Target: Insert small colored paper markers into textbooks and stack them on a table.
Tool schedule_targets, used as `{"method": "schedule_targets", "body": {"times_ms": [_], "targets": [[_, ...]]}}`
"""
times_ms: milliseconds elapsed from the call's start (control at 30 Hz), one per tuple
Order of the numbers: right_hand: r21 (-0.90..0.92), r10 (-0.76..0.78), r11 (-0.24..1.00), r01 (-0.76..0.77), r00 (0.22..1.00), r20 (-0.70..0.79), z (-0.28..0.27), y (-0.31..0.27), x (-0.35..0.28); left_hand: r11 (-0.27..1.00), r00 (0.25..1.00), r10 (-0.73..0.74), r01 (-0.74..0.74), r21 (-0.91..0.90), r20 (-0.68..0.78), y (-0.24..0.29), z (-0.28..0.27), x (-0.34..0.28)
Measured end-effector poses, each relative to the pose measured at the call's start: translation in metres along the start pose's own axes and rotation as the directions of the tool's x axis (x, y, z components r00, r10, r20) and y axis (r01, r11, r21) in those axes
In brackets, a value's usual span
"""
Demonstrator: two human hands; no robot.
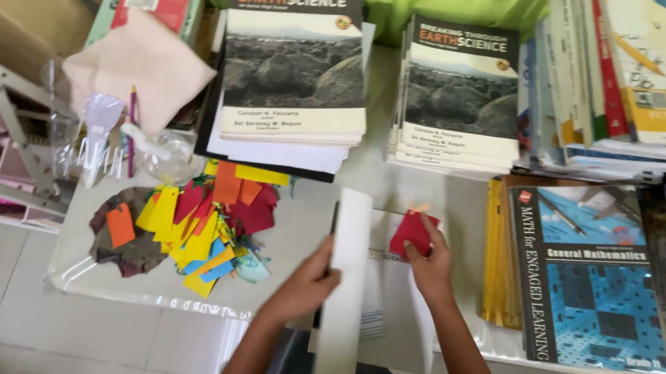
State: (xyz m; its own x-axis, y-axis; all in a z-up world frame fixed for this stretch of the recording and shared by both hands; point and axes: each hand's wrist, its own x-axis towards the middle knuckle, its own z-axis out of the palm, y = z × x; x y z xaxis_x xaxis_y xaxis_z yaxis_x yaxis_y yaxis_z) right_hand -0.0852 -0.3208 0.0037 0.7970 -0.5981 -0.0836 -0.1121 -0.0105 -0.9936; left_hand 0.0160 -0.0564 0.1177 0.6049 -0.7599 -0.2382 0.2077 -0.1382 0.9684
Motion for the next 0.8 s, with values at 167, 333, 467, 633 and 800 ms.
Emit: {"method": "schedule_targets", "body": {"times_ms": [167, 333, 467, 633, 800], "targets": [[-0.154, 0.002, 0.988, 0.029, 0.981, 0.196, 0.072, -0.056, 0.004, 0.981, 0.969, 0.14, -0.109, 0.157, -0.202, -0.012, -0.075, -0.049], [-0.196, -0.033, 0.975, 0.104, 0.941, 0.336, 0.101, -0.048, 0.018, 0.977, 0.936, 0.069, 0.006, 0.213, -0.344, 0.025, -0.095, -0.064], [-0.334, 0.141, 0.942, -0.021, 0.93, 0.339, 0.113, -0.059, 0.024, 0.951, 0.931, 0.157, -0.053, 0.304, -0.329, 0.032, -0.098, -0.062], [-0.337, 0.207, 0.938, -0.083, 0.914, 0.35, 0.111, -0.054, 0.023, 0.978, 0.948, 0.127, -0.07, 0.196, -0.293, 0.04, -0.094, -0.057], [-0.561, -0.01, 0.789, 0.249, 0.919, 0.394, 0.117, -0.056, 0.026, 0.997, 0.992, -0.066, 0.06, -0.056, -0.105, 0.067, -0.074, -0.046]]}}
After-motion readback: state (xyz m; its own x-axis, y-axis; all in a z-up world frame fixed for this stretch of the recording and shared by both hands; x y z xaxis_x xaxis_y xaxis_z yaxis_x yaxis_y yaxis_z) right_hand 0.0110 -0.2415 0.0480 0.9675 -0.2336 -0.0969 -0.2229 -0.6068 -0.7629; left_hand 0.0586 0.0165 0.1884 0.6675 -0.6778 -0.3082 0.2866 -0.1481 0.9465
